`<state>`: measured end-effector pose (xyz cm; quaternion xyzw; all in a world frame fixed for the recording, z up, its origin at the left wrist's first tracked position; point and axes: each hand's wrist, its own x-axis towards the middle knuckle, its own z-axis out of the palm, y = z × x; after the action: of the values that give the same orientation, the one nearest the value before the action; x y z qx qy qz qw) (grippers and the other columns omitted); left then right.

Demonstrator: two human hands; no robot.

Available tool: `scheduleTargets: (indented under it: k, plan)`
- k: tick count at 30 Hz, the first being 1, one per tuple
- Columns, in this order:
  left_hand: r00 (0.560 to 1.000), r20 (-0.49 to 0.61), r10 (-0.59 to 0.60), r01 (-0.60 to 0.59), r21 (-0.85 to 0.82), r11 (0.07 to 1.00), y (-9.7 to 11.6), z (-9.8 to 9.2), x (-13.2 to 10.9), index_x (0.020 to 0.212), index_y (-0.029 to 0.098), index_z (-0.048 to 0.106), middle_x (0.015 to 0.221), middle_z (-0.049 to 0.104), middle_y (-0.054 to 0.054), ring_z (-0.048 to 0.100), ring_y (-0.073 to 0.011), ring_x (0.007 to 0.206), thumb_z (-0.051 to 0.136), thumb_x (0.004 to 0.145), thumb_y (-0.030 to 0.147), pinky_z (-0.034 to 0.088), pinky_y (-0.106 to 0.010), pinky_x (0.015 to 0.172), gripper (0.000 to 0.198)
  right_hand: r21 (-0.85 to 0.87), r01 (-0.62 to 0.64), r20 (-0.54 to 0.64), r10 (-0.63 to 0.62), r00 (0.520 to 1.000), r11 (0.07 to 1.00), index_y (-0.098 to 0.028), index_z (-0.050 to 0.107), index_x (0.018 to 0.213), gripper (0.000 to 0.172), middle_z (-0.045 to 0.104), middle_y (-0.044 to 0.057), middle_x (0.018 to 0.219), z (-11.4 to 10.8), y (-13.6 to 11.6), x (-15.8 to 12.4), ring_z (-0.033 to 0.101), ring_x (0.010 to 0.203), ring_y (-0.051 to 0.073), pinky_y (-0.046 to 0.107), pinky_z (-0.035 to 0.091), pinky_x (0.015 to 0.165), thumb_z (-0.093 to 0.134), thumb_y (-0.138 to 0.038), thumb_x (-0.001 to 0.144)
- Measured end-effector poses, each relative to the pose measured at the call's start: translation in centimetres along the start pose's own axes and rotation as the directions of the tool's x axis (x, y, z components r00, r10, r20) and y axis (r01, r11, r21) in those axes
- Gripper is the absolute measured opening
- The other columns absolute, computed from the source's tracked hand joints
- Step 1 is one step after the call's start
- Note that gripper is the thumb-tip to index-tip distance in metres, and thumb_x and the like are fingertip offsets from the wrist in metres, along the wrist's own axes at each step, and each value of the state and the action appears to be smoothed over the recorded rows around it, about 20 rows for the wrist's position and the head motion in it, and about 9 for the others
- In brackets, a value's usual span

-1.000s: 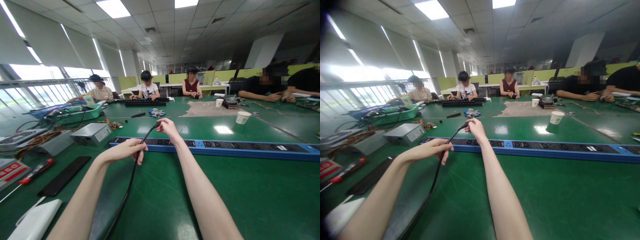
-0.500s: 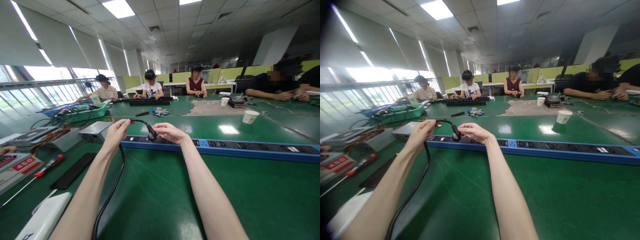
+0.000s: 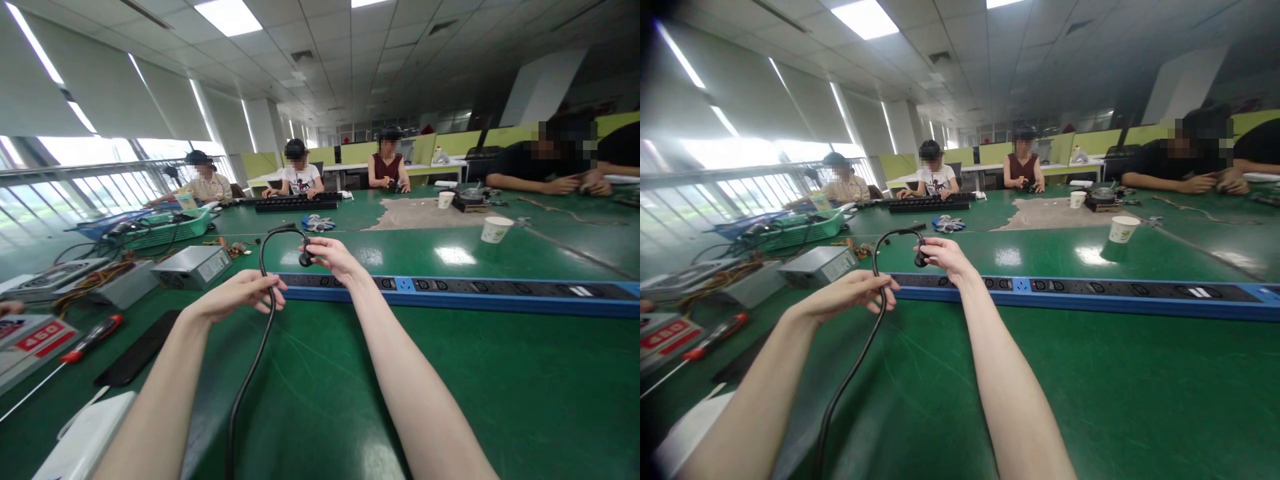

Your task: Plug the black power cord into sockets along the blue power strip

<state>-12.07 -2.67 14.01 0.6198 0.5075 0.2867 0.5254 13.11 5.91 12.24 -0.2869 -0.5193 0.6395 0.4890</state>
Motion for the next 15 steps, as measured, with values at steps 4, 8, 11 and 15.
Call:
scheduleTargets:
  k: [4, 8, 11, 15]
  plan:
    - [0.845, -0.516, 0.141, -0.25, -0.147, 0.957, -1.8, -1.0, 2.8, 0.112, 0.011, 0.069, 0.075, 0.073, -0.008, 0.072, -0.0168, 0.063, 0.063, 0.096, 0.051, 0.051, -0.021, 0.05, 0.044, -0.08, 0.039, -0.019, -0.041, 0.999, 0.996, -0.013, 0.072, 0.114, 0.034, 0.079, 0.012, 0.107, 1.7, 1.7, 0.6, 0.074, 0.09, 0.014, 0.024, 0.059, 0.08, 0.081, -0.018, 0.083]
    - [0.703, -0.7, 0.121, -0.295, -0.133, 0.946, -3.8, -1.0, 5.0, 0.108, 0.009, 0.068, 0.063, 0.066, -0.002, 0.069, -0.015, 0.056, 0.061, 0.094, 0.053, 0.036, -0.017, 0.043, 0.046, -0.217, 0.029, -0.066, -0.045, 0.997, 0.976, -0.01, 0.07, 0.112, 0.031, 0.079, 0.011, 0.102, 3.0, 4.4, 1.6, 0.074, 0.087, 0.013, 0.026, 0.059, 0.084, 0.08, -0.013, 0.082]
    - [0.704, -0.698, 0.128, -0.255, -0.081, 0.963, -4.8, -0.3, 5.5, 0.108, 0.01, 0.07, 0.069, 0.071, -0.005, 0.068, -0.0152, 0.057, 0.063, 0.089, 0.06, 0.038, -0.019, 0.048, 0.054, -0.217, -0.031, -0.12, 0.005, 0.993, 0.976, -0.011, 0.07, 0.109, 0.03, 0.079, 0.011, 0.1, 2.9, 5.8, 2.0, 0.074, 0.085, 0.013, 0.027, 0.06, 0.082, 0.08, -0.012, 0.082]
    - [0.68, -0.709, 0.189, -0.218, 0.05, 0.975, -6.0, 0.1, 6.3, 0.109, 0.012, 0.075, 0.083, 0.078, -0.011, 0.069, -0.0187, 0.07, 0.061, 0.086, 0.069, 0.042, -0.023, 0.055, 0.064, -0.11, -0.091, -0.156, 0.074, 0.985, 0.99, -0.012, 0.07, 0.104, 0.031, 0.079, 0.01, 0.093, 2.3, 6.0, 1.9, 0.075, 0.083, 0.015, 0.028, 0.061, 0.08, 0.085, -0.012, 0.077]
